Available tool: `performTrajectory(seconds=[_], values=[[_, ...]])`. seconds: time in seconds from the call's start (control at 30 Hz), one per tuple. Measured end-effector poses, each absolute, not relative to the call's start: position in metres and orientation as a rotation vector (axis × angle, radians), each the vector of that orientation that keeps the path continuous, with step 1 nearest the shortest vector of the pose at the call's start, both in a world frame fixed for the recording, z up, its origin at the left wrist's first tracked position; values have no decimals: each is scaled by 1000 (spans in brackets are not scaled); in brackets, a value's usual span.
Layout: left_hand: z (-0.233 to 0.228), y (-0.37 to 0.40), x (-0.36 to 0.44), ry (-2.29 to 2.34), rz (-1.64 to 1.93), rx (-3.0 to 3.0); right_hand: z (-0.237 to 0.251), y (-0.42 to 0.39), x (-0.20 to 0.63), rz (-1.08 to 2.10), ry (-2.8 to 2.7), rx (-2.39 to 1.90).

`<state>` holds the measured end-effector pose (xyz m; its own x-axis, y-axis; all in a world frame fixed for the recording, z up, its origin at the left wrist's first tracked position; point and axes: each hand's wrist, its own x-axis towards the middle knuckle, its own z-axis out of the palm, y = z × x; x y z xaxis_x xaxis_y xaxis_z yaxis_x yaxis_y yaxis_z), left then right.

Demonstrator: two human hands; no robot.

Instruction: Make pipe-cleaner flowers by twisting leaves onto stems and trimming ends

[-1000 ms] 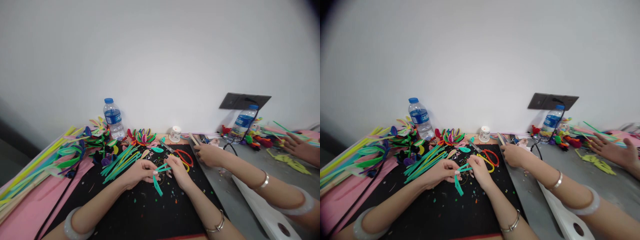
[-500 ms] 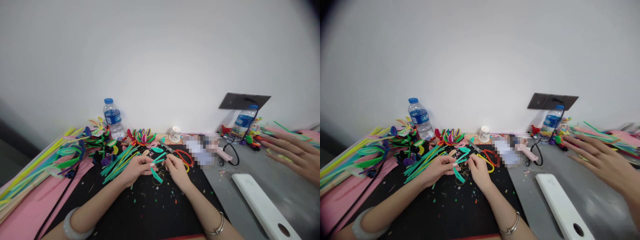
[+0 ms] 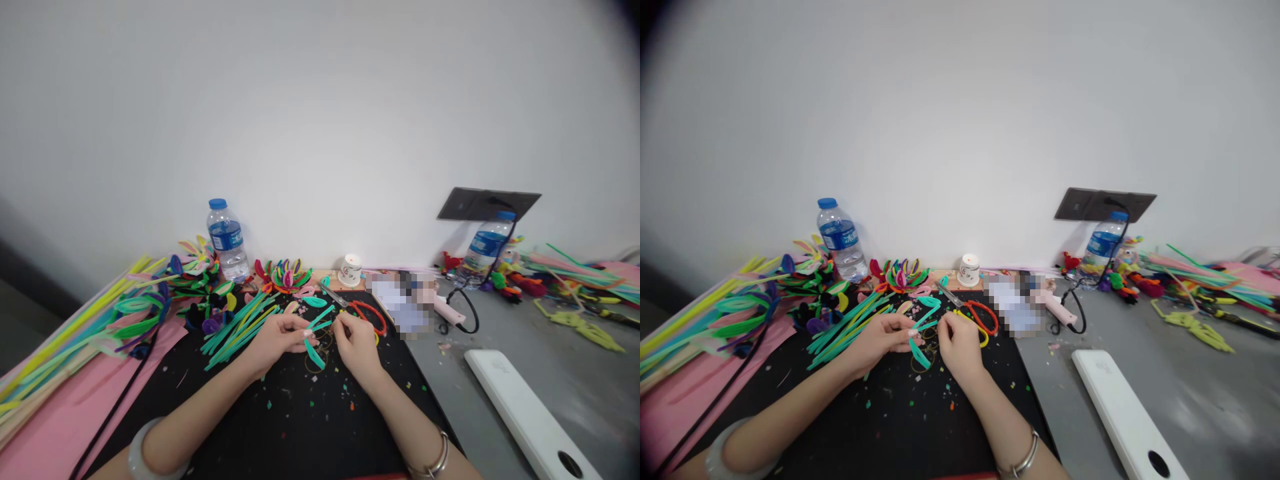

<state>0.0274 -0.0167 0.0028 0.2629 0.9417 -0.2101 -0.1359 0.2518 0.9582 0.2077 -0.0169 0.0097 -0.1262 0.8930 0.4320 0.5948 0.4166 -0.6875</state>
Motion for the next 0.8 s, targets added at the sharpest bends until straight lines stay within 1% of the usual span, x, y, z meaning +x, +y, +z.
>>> performTrajectory(seconds=[0.13, 0.27, 0.33, 0.47, 0.57, 0.8], values=[[5, -16, 28, 1042, 926, 1058, 13, -15, 210, 582, -1800, -1293], [7, -15, 28, 1103, 1052, 988, 11, -15, 208, 803, -1733, -1267], [6, -15, 29, 1100, 1117, 939, 9, -18, 204, 892, -1815, -1217], [4, -16, 29, 1068, 1145, 859, 8, -25, 196, 759, -2045, -1143], [2, -15, 29, 1079, 1108, 838, 9, -27, 194, 673, -2079, -1161], [2, -15, 30, 1094, 1034, 806, 9, -25, 192, 601, -2081, -1217]])
